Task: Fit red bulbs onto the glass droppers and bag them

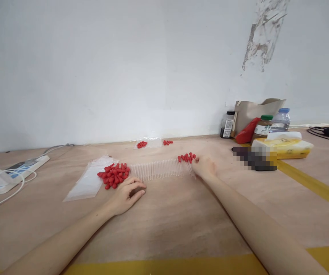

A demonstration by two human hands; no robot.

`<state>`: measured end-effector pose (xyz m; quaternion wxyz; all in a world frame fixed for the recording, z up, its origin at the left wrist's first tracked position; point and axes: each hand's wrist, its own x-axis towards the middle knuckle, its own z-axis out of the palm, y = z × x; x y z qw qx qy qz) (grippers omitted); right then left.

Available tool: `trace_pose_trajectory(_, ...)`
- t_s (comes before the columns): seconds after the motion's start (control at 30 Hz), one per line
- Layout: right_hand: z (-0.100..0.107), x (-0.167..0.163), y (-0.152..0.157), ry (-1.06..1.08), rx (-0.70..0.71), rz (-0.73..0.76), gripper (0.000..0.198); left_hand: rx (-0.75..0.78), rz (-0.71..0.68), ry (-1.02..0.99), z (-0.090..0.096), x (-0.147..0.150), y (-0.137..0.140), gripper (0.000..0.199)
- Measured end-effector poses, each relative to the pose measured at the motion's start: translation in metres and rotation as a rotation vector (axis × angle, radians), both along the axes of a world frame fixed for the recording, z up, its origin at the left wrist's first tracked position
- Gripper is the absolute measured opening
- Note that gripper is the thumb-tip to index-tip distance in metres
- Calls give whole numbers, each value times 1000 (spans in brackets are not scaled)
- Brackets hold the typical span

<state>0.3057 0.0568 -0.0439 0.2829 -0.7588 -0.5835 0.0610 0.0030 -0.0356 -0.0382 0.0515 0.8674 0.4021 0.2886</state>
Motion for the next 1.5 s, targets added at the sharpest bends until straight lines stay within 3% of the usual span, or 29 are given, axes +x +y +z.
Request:
trace_pose_trajectory(0.2, -4, -6, 1, -72, -22, 5, 26, -3, 7, 6, 0, 0, -1, 13)
trace_pose_trajectory(0.47, 6, -18, -11, -80, 62, 116, 22, -5, 8, 8, 1, 1, -1, 14)
trace_pose_trajectory(0.63, 8, -33, -12, -132, -24, 184, 30, -5, 8, 0, 1, 1, -1, 14)
trace_pose_trajectory(0.8, 7, -39, -7, -150, -98, 175, 29, -5, 9, 10, 0, 1, 0, 14)
trace_pose_trajectory(1.23, 6, -43, 0, -185, -117, 107, 30, -18, 20, 21, 2, 1, 0, 13)
trace_pose_trajectory(1.5, 12, -35, 3, -64, -106, 97, 35, 6, 60, 70, 2, 3, -3, 15)
